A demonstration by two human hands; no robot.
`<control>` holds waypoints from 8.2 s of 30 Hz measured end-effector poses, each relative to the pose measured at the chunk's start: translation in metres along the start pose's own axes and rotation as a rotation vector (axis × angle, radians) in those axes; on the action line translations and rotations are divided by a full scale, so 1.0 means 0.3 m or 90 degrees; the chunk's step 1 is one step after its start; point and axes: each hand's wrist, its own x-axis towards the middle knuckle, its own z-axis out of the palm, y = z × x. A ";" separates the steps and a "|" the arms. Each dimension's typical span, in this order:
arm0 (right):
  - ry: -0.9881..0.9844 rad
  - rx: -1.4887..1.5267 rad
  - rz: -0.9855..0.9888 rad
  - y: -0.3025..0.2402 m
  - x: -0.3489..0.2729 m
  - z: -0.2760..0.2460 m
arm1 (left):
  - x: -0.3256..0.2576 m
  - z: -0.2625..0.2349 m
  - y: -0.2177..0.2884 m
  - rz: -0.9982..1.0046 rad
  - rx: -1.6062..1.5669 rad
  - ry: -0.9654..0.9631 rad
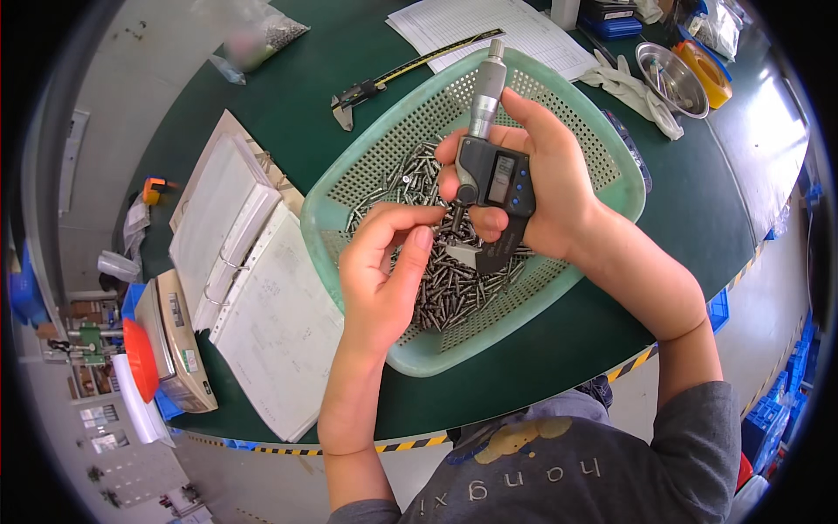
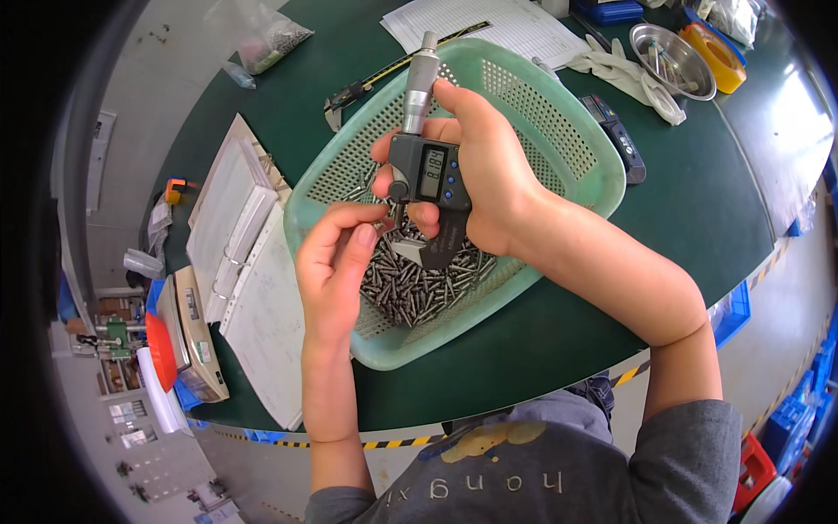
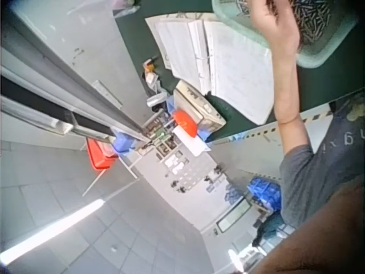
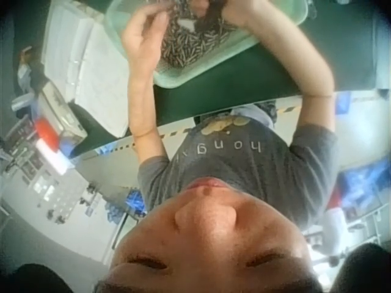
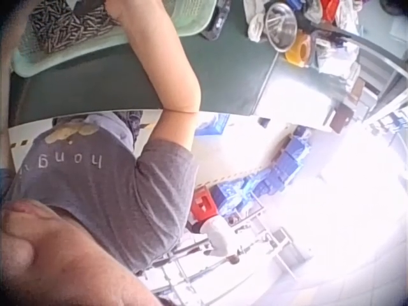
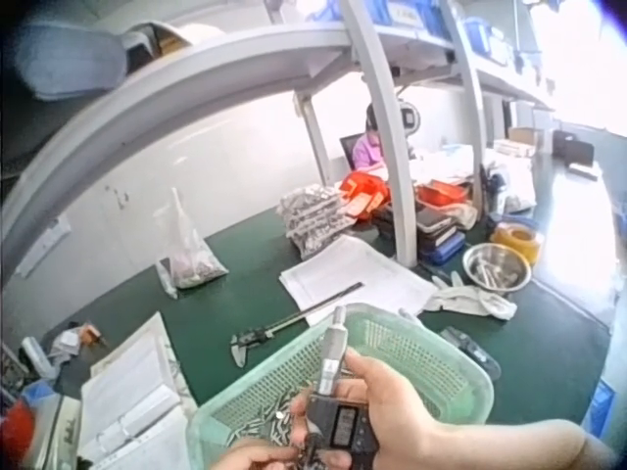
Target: Measuring the dimensions of small metal pins using a digital micrometer at a quality control station.
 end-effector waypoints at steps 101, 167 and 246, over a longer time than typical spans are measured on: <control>-0.071 -0.062 0.065 0.002 0.003 0.008 | -0.008 -0.040 0.023 -0.217 -0.271 -0.150; 0.042 0.036 -0.038 -0.006 -0.004 -0.007 | 0.018 -0.016 -0.015 0.063 0.549 -0.122; -0.047 0.006 0.052 -0.002 -0.004 0.013 | -0.010 -0.026 0.003 -0.233 -0.303 -0.135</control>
